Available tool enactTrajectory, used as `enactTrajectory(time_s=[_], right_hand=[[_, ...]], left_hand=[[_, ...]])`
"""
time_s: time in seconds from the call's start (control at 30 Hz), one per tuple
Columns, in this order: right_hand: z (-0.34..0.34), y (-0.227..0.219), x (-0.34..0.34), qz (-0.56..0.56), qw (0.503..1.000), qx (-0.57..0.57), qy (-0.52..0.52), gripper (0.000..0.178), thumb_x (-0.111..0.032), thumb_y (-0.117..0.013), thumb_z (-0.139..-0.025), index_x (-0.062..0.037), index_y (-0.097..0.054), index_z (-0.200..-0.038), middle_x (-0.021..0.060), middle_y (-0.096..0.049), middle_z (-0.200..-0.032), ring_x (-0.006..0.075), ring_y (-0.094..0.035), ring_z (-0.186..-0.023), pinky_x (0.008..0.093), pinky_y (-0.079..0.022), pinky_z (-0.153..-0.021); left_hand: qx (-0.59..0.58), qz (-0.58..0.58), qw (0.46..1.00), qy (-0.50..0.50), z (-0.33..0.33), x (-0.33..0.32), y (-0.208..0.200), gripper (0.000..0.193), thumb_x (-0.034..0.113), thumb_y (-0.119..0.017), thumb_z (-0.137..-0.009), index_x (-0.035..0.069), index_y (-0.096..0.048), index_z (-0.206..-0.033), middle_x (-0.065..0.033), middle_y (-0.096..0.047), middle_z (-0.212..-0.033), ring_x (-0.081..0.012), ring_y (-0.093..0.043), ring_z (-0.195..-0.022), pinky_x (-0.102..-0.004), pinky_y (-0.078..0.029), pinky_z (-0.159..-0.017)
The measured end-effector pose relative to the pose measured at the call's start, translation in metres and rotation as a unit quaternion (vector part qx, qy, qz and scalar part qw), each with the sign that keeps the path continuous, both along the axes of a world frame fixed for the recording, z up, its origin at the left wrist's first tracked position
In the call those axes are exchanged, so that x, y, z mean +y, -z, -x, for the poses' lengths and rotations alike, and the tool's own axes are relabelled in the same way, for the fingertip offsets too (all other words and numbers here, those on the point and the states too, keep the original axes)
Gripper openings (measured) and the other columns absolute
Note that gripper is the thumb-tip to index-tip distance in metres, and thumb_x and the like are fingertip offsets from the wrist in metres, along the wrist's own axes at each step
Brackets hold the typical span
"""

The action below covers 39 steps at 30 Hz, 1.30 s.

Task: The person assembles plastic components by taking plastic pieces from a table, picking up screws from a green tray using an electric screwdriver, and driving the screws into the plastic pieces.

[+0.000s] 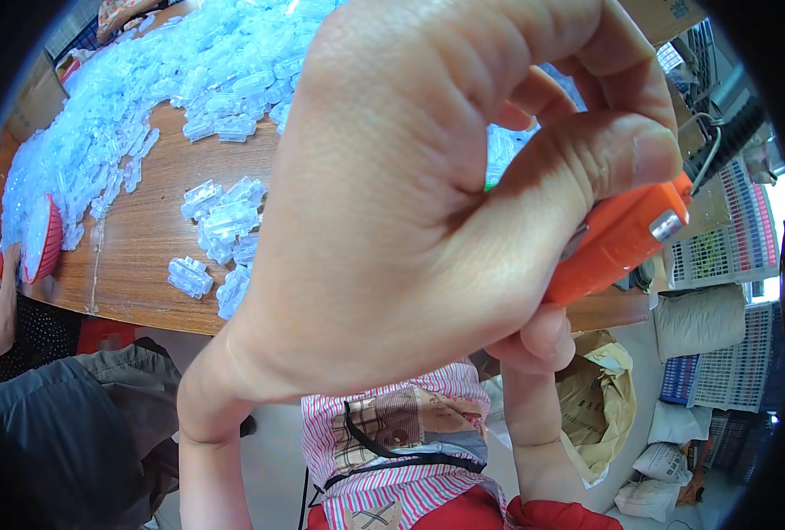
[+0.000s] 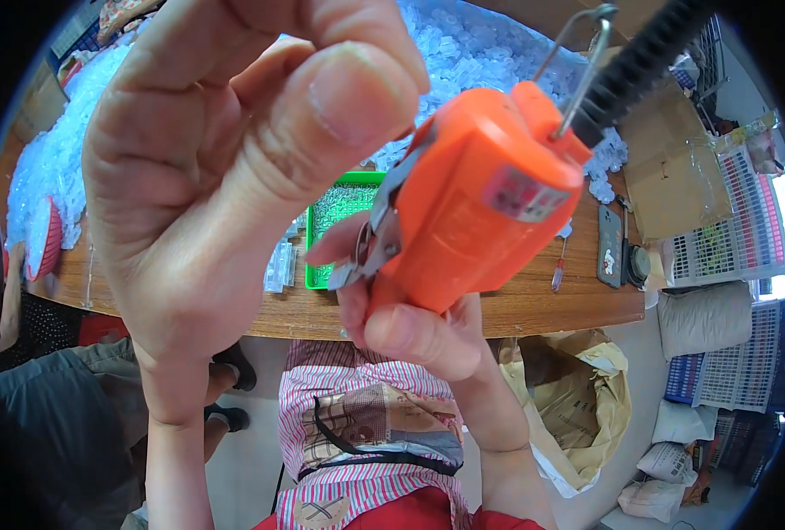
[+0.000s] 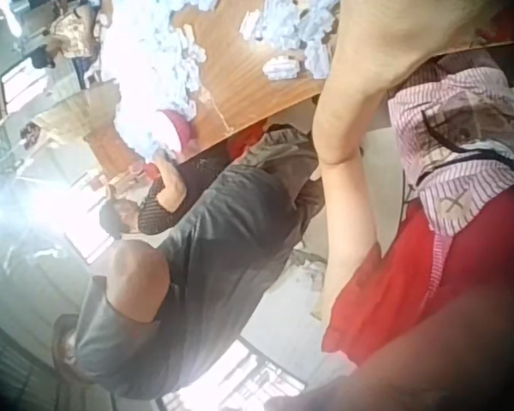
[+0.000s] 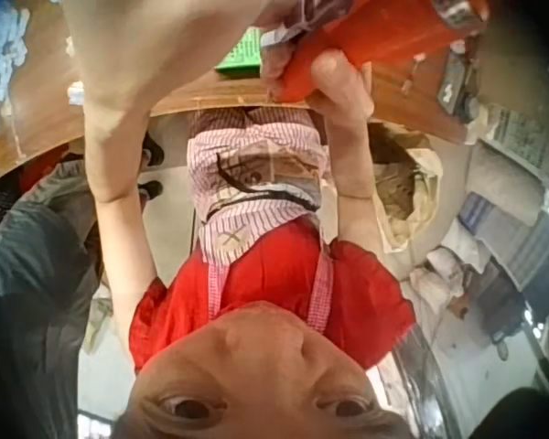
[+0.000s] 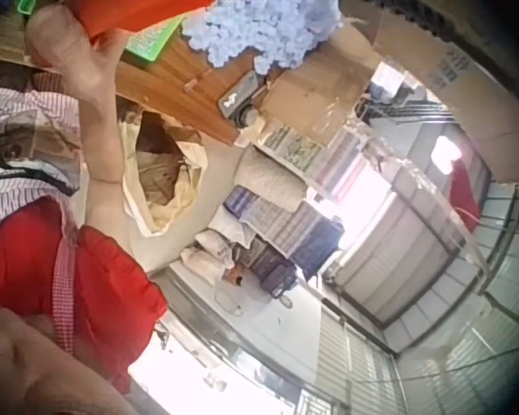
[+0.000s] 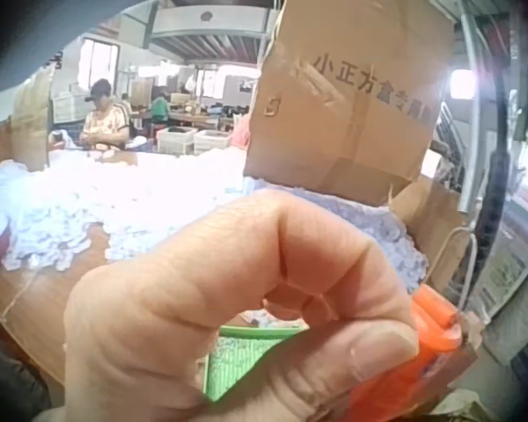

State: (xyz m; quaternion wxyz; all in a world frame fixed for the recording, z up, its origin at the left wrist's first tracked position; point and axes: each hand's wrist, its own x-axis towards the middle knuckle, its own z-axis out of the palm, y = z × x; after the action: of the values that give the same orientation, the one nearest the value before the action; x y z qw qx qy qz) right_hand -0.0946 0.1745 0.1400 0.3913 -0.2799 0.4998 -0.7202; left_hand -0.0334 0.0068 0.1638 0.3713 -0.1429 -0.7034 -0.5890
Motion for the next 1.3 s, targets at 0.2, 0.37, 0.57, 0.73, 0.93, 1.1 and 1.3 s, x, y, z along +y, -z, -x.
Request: enactTrajectory(time_s=[0.2,0.37,0.57,0.73,0.93,1.1,1.3], right_hand=[[-0.015,-0.003,-0.01,0.058,0.997,-0.029,0.049,0.06,-0.056,-0.071,-0.069,-0.002,-0.05,-0.084,0.0082,-0.052,-0.076,0.0119,-0.052,-0.057,0.022,-0.042,-0.047],[-0.01,0.02,-0.004,0.077,0.996,-0.024,0.025,0.056,-0.055,-0.07,-0.072,-0.0037,-0.049,-0.076,0.0065,-0.049,-0.07,0.0118,-0.051,-0.055,0.0218,-0.039,-0.047],[-0.011,0.022,-0.008,0.057,0.996,0.024,0.063,0.063,-0.058,-0.068,-0.071,0.0025,-0.058,-0.085,0.0078,-0.053,-0.074,0.0098,-0.051,-0.053,0.0219,-0.037,-0.046],[-0.008,0.026,-0.006,0.083,0.996,0.009,0.032,0.055,-0.052,-0.07,-0.072,-0.0003,-0.054,-0.082,0.0071,-0.051,-0.075,0.0091,-0.05,-0.052,0.0209,-0.038,-0.046],[-0.007,0.028,-0.004,0.099,0.995,0.0,0.004,0.05,-0.048,-0.072,-0.073,-0.0026,-0.051,-0.08,0.0064,-0.05,-0.075,0.0086,-0.049,-0.052,0.02,-0.039,-0.045],[0.003,0.029,-0.002,0.081,0.996,0.041,-0.011,0.052,-0.051,-0.068,-0.076,-0.001,-0.054,-0.084,0.0068,-0.051,-0.077,0.0083,-0.052,-0.055,0.0188,-0.04,-0.046],[0.0,0.039,0.004,0.019,0.994,0.033,0.1,0.063,-0.046,-0.068,-0.078,0.0045,-0.052,-0.111,0.011,-0.054,-0.092,0.0125,-0.057,-0.061,0.024,-0.048,-0.05]], left_hand=[[-0.006,-0.02,1.0,0.018,0.0,-0.001,0.0,0.035,0.014,-0.057,-0.092,-0.001,-0.043,-0.12,-0.0132,-0.054,-0.102,-0.0125,-0.042,-0.077,-0.0243,-0.031,-0.062],[-0.008,-0.041,0.998,0.042,0.009,0.004,0.003,0.033,0.015,-0.056,-0.092,-0.001,-0.043,-0.118,-0.0126,-0.054,-0.099,-0.011,-0.04,-0.072,-0.0235,-0.03,-0.059],[-0.008,-0.055,0.997,0.044,0.013,-0.003,-0.002,0.032,0.016,-0.056,-0.093,-0.001,-0.043,-0.117,-0.0119,-0.054,-0.096,-0.0093,-0.038,-0.067,-0.0224,-0.028,-0.055],[-0.009,-0.073,0.995,0.06,0.014,0.004,-0.003,0.031,0.017,-0.056,-0.093,0.0,-0.044,-0.115,-0.0113,-0.054,-0.093,-0.0078,-0.037,-0.062,-0.0216,-0.027,-0.052],[-0.011,-0.089,0.993,0.073,0.005,0.012,-0.004,0.029,0.018,-0.055,-0.094,0.0,-0.044,-0.114,-0.0106,-0.053,-0.09,-0.006,-0.035,-0.057,-0.0206,-0.025,-0.048],[0.006,-0.1,0.992,0.08,0.011,0.015,-0.011,0.028,0.019,-0.055,-0.094,0.0,-0.044,-0.112,-0.01,-0.053,-0.087,-0.0046,-0.034,-0.052,-0.0197,-0.024,-0.045],[0.048,-0.111,0.989,0.085,0.005,0.014,-0.024,0.027,0.02,-0.055,-0.095,0.0,-0.044,-0.11,-0.0093,-0.053,-0.084,-0.0028,-0.032,-0.047,-0.0187,-0.022,-0.041]])
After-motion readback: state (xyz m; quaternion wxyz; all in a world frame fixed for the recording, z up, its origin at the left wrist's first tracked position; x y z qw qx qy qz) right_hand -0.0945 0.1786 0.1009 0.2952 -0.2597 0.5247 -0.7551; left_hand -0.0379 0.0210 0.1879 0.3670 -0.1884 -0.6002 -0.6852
